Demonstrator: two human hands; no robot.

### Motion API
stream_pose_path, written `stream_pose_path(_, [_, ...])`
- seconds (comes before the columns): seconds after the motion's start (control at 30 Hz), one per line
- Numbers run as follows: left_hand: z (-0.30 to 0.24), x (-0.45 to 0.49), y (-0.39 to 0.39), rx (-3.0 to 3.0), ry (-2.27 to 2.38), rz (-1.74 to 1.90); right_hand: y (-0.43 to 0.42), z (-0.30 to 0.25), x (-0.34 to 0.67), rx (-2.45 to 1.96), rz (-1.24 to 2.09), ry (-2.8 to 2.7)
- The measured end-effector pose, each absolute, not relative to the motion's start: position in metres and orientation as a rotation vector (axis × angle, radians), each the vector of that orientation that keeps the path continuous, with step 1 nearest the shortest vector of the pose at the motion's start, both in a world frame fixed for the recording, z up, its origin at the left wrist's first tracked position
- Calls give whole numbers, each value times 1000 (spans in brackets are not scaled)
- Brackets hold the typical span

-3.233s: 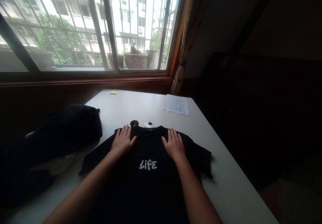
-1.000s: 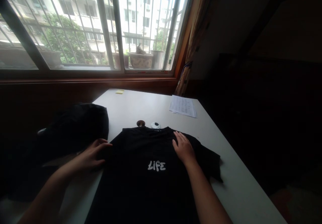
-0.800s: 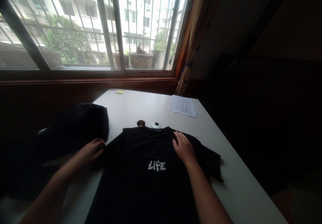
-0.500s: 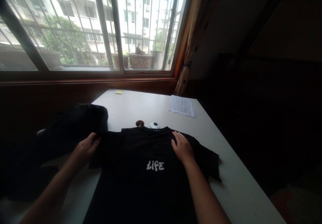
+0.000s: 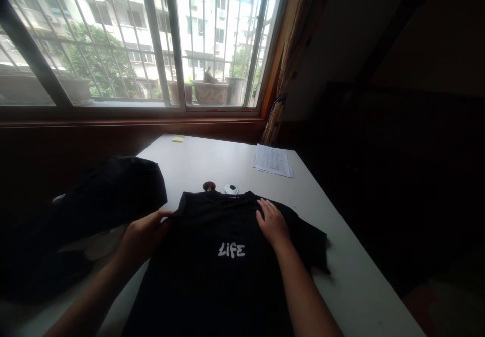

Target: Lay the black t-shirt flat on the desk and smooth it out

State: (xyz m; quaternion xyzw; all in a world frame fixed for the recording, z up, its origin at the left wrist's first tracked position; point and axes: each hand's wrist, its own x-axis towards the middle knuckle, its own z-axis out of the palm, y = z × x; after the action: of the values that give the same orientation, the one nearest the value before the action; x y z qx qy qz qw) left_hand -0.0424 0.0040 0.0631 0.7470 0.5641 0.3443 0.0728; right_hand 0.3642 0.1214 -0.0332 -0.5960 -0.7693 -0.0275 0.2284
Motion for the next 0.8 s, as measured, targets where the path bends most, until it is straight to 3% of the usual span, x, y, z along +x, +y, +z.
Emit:
stream_pose_path(0.3, [87,-39,-17,2233,1034,691,120,-28,362,-1644,-78,-2122])
stream_pose_path(0.47, [90,-71,-28,2277,1249,691,117,-25,359,-1662,-72,-2123])
stream_pose_path(0.8, [30,-87,-51,2213,1480,639,113,13,317,-1758,21,-2048])
